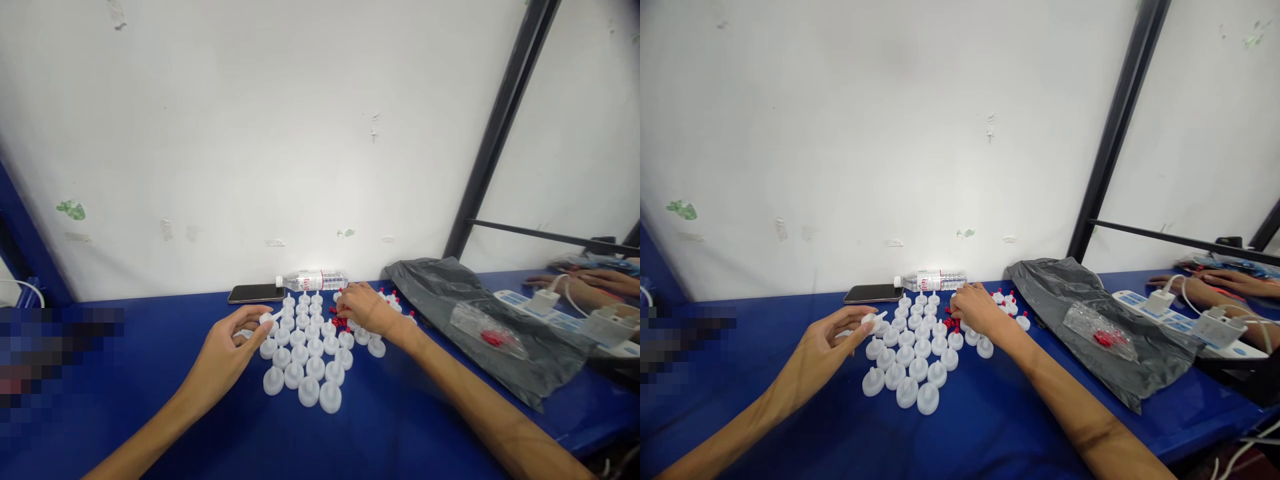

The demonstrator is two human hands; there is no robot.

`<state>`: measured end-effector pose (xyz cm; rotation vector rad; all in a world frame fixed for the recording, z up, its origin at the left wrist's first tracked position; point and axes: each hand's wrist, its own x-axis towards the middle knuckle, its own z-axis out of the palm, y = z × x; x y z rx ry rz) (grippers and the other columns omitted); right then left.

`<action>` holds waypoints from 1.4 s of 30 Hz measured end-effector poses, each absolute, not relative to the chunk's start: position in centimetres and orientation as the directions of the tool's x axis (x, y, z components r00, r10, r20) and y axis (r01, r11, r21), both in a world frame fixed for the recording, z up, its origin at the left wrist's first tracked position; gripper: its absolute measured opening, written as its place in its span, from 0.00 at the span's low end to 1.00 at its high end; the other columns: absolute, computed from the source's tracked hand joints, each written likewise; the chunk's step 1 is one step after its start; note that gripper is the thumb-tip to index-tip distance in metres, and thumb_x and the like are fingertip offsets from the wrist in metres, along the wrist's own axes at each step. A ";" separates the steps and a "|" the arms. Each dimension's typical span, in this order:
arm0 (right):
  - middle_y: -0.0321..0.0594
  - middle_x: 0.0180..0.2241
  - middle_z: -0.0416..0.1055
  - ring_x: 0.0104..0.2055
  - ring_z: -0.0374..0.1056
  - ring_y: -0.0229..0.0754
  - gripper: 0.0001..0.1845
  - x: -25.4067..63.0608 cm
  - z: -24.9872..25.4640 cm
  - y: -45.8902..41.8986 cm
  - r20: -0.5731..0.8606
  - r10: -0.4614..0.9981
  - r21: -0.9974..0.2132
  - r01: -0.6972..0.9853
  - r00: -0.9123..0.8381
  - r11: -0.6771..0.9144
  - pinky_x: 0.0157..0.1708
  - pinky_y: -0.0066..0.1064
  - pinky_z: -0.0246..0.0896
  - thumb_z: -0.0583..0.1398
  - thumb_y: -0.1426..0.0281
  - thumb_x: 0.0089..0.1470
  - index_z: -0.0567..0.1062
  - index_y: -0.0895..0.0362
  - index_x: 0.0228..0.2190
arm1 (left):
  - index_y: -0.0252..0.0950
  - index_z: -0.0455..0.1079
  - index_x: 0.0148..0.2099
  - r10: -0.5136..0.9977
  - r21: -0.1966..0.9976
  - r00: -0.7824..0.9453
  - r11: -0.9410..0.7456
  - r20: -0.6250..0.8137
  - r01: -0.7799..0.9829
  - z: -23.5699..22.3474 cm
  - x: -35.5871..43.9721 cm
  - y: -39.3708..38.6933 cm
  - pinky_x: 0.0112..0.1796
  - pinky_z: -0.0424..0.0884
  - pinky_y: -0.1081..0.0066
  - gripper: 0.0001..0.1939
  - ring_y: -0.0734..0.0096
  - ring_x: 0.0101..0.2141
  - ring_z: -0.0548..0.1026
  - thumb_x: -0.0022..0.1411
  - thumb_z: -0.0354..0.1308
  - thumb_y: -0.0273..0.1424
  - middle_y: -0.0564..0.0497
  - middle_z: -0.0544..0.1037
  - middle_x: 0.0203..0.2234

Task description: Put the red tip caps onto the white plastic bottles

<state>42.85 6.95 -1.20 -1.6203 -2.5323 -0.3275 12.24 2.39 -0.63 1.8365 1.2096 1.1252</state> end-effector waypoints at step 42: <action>0.39 0.40 0.80 0.43 0.75 0.42 0.09 34.8 -0.1 0.5 0.765 0.436 -0.177 0.496 -0.475 0.850 0.47 0.35 0.67 0.61 0.64 0.64 0.78 0.52 0.44 | 0.33 0.77 0.51 0.917 0.981 0.379 -0.168 0.121 0.094 0.3 12.1 1.6 0.38 0.80 0.63 0.28 0.50 0.43 0.83 0.52 0.71 0.43 0.42 0.86 0.41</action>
